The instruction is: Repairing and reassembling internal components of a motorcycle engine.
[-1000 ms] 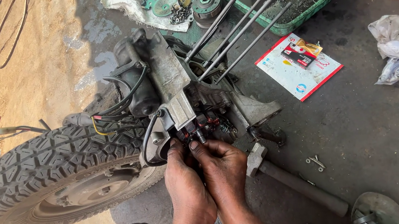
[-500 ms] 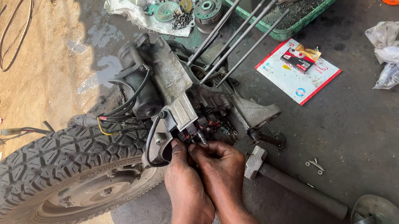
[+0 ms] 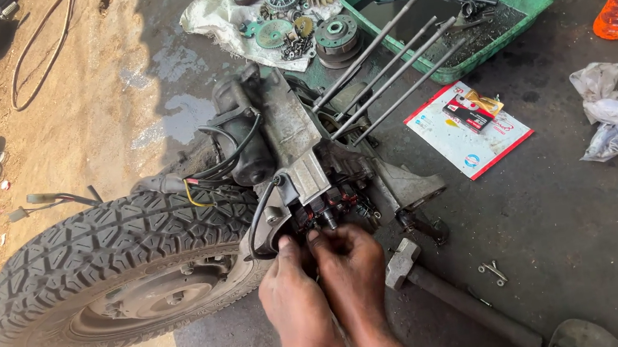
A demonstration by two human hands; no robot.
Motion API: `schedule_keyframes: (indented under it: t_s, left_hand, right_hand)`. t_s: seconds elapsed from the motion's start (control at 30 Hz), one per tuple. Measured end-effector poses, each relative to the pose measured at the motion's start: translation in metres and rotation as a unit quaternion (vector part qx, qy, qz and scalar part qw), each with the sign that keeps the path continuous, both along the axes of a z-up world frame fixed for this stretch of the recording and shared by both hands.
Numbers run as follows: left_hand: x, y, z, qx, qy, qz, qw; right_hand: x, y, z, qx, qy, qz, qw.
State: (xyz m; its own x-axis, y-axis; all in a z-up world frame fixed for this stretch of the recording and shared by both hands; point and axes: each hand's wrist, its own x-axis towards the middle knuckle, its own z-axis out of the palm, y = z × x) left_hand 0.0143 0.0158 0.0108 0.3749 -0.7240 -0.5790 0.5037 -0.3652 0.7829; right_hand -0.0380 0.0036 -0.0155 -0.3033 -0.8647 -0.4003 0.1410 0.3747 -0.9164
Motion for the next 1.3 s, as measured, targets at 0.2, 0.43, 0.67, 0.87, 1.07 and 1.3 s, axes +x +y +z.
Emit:
schedule_keyframes:
  t_s: [0.2,0.43,0.67,0.87,1.07,1.3]
  left_hand:
    - [0.005,0.019,0.029,0.033,-0.038,0.096,0.994]
    - [0.063,0.004,0.047,-0.244,-0.346,0.145,0.894]
    - [0.070,-0.025,0.018,-0.275,-0.272,0.167,0.907]
    - [0.070,-0.033,0.012,-0.296,-0.223,0.197,0.908]
    - [0.070,-0.030,0.015,-0.287,-0.240,0.202,0.905]
    - [0.072,-0.032,0.010,-0.293,-0.229,0.207,0.905]
  right_hand:
    - [0.013,0.001,-0.022,-0.057,0.028,-0.073,0.995]
    - [0.018,-0.001,-0.015,-0.022,0.021,-0.079,0.996]
    - [0.022,-0.002,-0.017,-0.022,-0.005,-0.098,0.995]
    - [0.020,0.001,-0.023,-0.084,0.020,-0.115,0.990]
    - [0.025,0.005,-0.043,-0.127,0.076,-0.105,0.983]
    - [0.029,-0.001,-0.027,-0.078,-0.002,-0.137,0.988]
